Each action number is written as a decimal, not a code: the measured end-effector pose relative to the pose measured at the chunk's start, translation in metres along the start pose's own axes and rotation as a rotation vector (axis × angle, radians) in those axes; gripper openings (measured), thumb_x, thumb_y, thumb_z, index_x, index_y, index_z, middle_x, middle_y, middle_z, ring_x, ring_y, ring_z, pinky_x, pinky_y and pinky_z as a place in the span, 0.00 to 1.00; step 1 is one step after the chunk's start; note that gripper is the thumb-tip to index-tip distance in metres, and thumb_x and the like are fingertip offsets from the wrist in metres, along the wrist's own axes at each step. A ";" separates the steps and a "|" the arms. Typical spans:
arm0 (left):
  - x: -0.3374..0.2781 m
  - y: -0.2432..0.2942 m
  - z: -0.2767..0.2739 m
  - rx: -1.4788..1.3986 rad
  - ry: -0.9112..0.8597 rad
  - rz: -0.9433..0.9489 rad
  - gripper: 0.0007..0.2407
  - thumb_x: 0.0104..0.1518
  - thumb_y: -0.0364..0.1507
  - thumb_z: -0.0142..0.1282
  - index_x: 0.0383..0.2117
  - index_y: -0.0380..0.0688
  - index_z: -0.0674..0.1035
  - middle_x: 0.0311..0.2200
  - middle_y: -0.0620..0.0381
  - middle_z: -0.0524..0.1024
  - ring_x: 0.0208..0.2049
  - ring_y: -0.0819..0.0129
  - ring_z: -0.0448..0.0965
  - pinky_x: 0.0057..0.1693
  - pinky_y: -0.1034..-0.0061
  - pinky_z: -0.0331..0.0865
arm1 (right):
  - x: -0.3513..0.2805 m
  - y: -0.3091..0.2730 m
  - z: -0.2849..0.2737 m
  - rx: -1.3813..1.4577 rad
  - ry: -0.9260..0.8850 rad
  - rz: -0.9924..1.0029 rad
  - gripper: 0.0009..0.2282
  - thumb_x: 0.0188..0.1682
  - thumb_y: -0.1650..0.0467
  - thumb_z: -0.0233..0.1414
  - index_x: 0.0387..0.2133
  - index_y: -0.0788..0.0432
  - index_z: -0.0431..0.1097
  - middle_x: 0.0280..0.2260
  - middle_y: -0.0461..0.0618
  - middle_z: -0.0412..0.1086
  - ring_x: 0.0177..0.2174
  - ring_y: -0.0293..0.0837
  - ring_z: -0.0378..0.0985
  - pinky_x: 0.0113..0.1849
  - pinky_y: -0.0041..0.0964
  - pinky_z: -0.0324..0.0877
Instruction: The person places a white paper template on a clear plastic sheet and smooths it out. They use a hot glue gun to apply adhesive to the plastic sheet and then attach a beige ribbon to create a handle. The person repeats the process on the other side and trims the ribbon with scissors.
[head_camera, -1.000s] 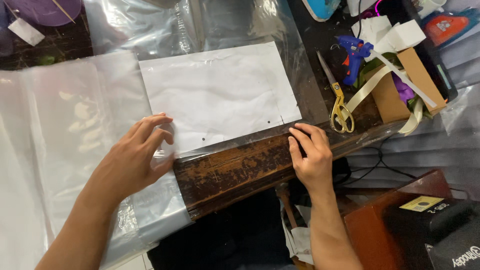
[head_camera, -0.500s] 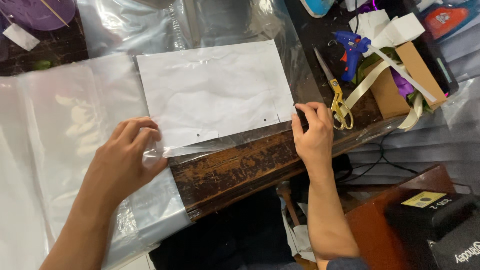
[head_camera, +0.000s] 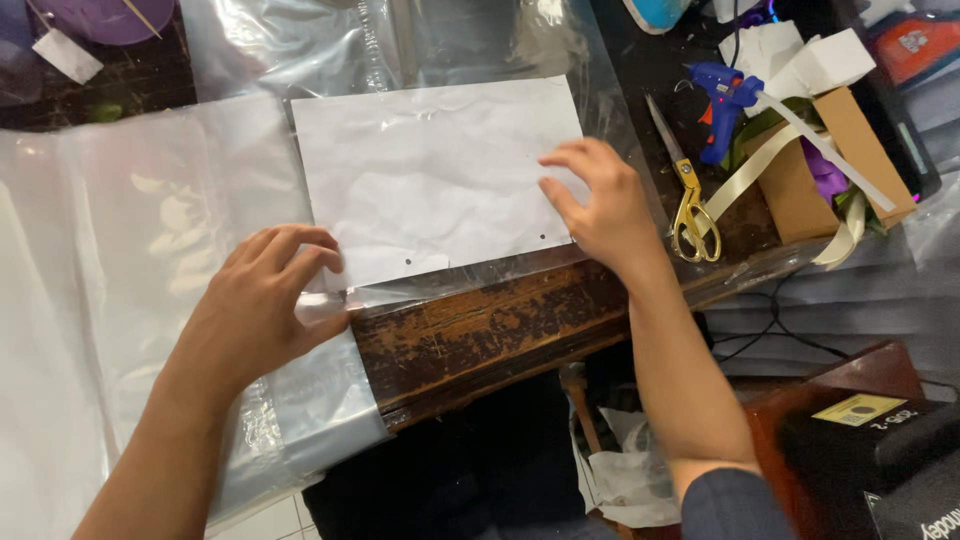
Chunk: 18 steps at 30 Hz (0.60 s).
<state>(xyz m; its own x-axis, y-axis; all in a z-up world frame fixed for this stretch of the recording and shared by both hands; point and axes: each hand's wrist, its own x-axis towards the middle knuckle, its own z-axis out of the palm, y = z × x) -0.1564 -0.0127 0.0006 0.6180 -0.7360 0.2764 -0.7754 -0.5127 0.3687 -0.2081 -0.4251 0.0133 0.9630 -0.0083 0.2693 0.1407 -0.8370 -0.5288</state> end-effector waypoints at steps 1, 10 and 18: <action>0.000 0.002 -0.003 0.002 -0.003 -0.005 0.17 0.52 0.36 0.74 0.42 0.49 0.79 0.55 0.55 0.78 0.54 0.50 0.81 0.62 0.54 0.73 | 0.021 -0.004 0.009 0.005 -0.003 -0.001 0.10 0.59 0.69 0.58 0.49 0.60 0.79 0.50 0.57 0.75 0.52 0.56 0.79 0.54 0.52 0.71; 0.007 -0.006 -0.002 -0.131 0.092 -0.110 0.08 0.67 0.31 0.63 0.44 0.41 0.79 0.52 0.48 0.77 0.54 0.47 0.77 0.58 0.56 0.73 | 0.175 -0.027 0.131 0.109 -0.296 -0.238 0.11 0.58 0.71 0.49 0.45 0.48 0.80 0.64 0.59 0.63 0.64 0.59 0.67 0.61 0.58 0.62; 0.006 -0.011 0.000 -0.113 0.097 -0.085 0.08 0.67 0.29 0.63 0.42 0.39 0.78 0.52 0.47 0.77 0.51 0.48 0.76 0.56 0.58 0.73 | 0.194 -0.041 0.152 0.121 -0.317 -0.200 0.18 0.50 0.78 0.44 0.42 0.42 0.76 0.65 0.52 0.63 0.68 0.55 0.60 0.63 0.69 0.47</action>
<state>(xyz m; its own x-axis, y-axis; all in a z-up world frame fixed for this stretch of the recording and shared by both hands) -0.1440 -0.0117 -0.0018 0.6947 -0.6430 0.3224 -0.7035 -0.5142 0.4905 0.0084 -0.3092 -0.0349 0.9343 0.3337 0.1251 0.3409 -0.7344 -0.5870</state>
